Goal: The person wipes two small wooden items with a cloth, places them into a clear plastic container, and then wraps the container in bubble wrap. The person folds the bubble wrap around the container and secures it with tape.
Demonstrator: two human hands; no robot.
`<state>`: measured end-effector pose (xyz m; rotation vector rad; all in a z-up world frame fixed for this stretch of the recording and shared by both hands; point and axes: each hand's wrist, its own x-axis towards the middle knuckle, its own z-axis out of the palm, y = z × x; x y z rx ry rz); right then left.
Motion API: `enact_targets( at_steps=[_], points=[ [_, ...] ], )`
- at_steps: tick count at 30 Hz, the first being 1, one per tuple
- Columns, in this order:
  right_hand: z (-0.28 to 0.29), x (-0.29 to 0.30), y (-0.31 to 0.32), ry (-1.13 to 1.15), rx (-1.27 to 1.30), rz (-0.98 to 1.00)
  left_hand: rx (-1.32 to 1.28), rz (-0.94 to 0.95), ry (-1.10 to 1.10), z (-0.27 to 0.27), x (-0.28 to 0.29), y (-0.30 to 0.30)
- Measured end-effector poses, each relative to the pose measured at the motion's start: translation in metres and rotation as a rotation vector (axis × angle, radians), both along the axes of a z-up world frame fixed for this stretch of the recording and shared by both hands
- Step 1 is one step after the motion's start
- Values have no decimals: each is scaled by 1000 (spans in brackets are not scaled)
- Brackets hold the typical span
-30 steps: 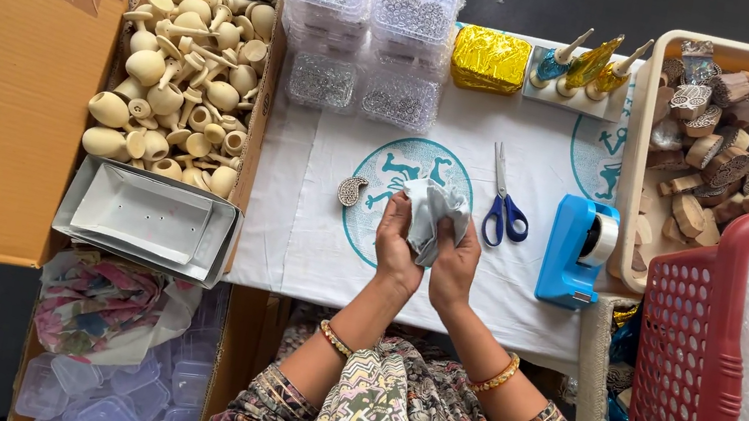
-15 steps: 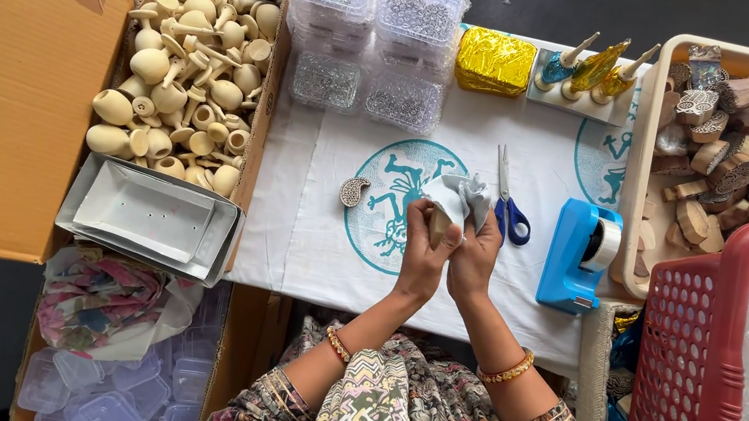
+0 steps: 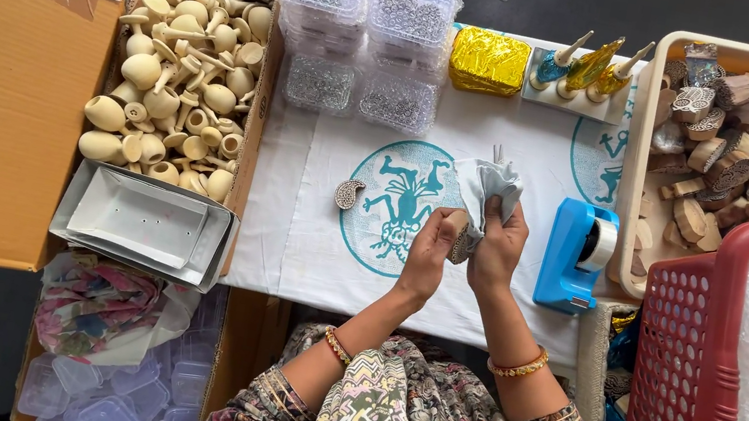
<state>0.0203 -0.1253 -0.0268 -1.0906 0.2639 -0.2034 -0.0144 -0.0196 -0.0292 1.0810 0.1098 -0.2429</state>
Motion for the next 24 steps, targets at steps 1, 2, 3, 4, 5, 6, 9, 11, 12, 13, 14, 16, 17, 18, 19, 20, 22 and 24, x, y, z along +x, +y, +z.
enact_targets(
  at_steps=[1, 2, 3, 4, 5, 6, 9, 11, 12, 13, 14, 16, 17, 18, 19, 20, 22, 24],
  points=[
    [0, -3, 0, 1, -2, -3, -2, -3, 1, 5, 1, -1],
    [0, -5, 0, 13, 43, 4, 111, 42, -112, 10, 3, -2],
    [0, -6, 1, 23, 87, 14, 223, 88, -228, 16, 6, -3],
    [7, -12, 8, 22, 85, 14, 220, 88, -230, 17, 11, -2],
    [13, -18, 16, 50, 111, 35, 82, 132, -159, 19, 15, 1],
    [19, -24, 24, 79, 137, 56, -57, 176, -89, 20, 19, 4],
    [-37, -44, 29, 128, 218, 80, 76, 299, -138, -20, 28, 14],
    [-31, -39, 27, 134, 235, 87, 101, 265, -92, -17, 28, 17],
    [-27, -37, 28, 140, 252, 96, 125, 234, -47, -16, 28, 19],
    [-16, -29, 24, 141, 257, 95, 129, 233, -46, -12, 27, 20],
    [-5, -21, 20, 97, 241, 128, 88, 162, 79, -7, 26, 20],
    [9, -11, 14, 50, 223, 156, 44, 87, 203, -3, 22, 15],
    [13, -8, 12, 104, 201, 172, 42, 101, 197, -4, 19, 11],
    [16, -6, 11, 158, 178, 187, 39, 115, 191, -4, 16, 7],
    [16, -10, 15, 161, 177, 188, 37, 116, 194, -3, 14, 5],
    [16, -13, 19, 129, 164, 169, 66, 192, 130, -2, 13, 3],
    [5, -18, 25, 93, 149, 155, 93, 272, 61, 1, 10, 3],
    [-20, -27, 27, 188, 201, 96, -163, 167, 349, 3, 3, 5]
  ],
)
